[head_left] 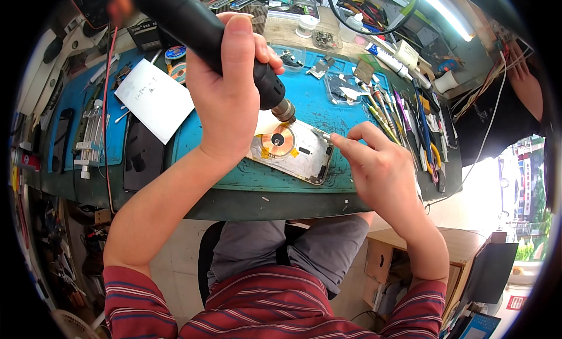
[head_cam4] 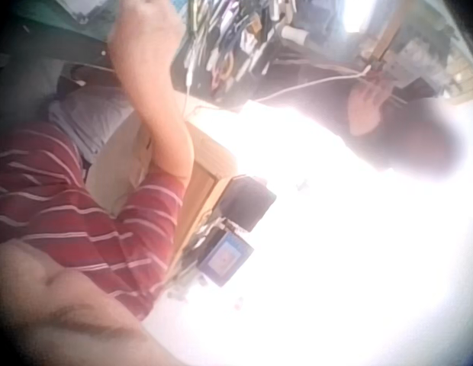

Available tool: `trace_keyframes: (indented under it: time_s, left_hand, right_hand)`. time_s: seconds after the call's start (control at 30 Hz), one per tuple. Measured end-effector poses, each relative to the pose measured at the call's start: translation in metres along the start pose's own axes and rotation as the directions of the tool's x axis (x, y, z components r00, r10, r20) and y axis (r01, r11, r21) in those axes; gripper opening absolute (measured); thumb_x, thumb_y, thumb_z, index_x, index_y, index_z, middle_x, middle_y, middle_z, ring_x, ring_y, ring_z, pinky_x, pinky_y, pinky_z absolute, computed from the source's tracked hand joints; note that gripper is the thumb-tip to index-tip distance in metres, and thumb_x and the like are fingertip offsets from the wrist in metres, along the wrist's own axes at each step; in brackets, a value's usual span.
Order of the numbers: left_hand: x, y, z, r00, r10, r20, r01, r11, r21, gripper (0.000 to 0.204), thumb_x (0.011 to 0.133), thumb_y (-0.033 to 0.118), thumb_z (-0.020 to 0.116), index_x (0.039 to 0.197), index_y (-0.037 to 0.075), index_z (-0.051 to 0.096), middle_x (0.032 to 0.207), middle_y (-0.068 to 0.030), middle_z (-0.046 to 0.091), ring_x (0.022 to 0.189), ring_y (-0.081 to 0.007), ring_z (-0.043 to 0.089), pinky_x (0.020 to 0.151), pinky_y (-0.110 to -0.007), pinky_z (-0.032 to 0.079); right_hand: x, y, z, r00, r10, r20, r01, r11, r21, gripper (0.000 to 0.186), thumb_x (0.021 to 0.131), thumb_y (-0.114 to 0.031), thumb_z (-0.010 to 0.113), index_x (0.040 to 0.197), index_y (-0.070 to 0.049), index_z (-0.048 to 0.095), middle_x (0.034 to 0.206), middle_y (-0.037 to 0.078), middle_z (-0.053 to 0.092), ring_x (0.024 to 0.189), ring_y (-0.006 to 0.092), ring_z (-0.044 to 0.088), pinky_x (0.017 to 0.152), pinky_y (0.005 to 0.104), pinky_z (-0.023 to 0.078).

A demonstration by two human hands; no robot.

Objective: The person uses a heat gun and a small metal tool to work on the back of a disassembled smartphone. They heat specific areas and use the tool to pry or adjust components on the phone's back panel.

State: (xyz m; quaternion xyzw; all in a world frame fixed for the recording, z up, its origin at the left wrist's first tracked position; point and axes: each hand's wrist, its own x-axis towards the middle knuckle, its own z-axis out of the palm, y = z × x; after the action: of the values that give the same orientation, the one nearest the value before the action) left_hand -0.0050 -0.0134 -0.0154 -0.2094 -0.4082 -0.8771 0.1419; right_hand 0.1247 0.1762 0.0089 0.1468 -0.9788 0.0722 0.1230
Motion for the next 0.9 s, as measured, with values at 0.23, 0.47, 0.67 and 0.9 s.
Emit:
trace_keyframes:
  time_s: [0.23,0.47,0.67,0.9]
  left_hand:
    - [0.0,0.0,-0.001,1.0,-0.002,-0.004,0.002,1.0,-0.003,0.024,0.105,0.026,0.063,0.11,0.005,0.052,0.077,-0.0037,0.059,0.069,-0.0131,0.061,0.068,-0.033,0.056]
    - [0.0,-0.001,-0.001,1.0,-0.001,0.001,0.001,1.0,-0.013,0.024,0.105,0.025,0.064,0.11,0.005,0.052,0.077,-0.0037,0.059,0.069,-0.0133,0.061,0.068,-0.033,0.056]
    - [0.0,-0.001,-0.001,1.0,-0.003,0.004,0.003,1.0,-0.019,0.023,0.105,0.025,0.064,0.111,0.005,0.052,0.077,-0.0037,0.059,0.069,-0.0135,0.061,0.068,-0.033,0.056]
    - [-0.001,0.0,-0.003,0.999,-0.006,0.034,0.004,0.998,0.065,0.029,0.108,0.03,0.058,0.119,0.004,0.052,0.081,-0.0043,0.057,0.074,-0.0148,0.06,0.073,-0.035,0.056]
  right_hand:
    - [-0.001,0.009,0.007,1.0,-0.001,-0.03,0.005,0.995,0.104,0.028,0.086,0.001,0.069,0.11,-0.01,0.077,0.097,0.005,0.065,0.069,0.0259,0.067,0.061,0.0375,0.054]
    - [-0.003,0.009,0.009,0.999,0.008,-0.043,-0.004,0.996,0.091,0.026,0.087,-0.002,0.072,0.11,-0.011,0.078,0.096,0.004,0.065,0.07,0.0254,0.067,0.06,0.0372,0.053]
    - [-0.002,0.013,0.011,0.998,-0.003,-0.063,0.012,0.991,0.133,0.025,0.087,-0.002,0.072,0.109,-0.012,0.079,0.097,0.004,0.066,0.071,0.0252,0.068,0.061,0.0374,0.055]
    - [-0.001,0.016,0.014,0.999,0.02,-0.05,-0.011,0.987,0.16,0.023,0.089,-0.004,0.073,0.108,-0.014,0.079,0.095,0.003,0.067,0.071,0.0251,0.068,0.061,0.0378,0.054]
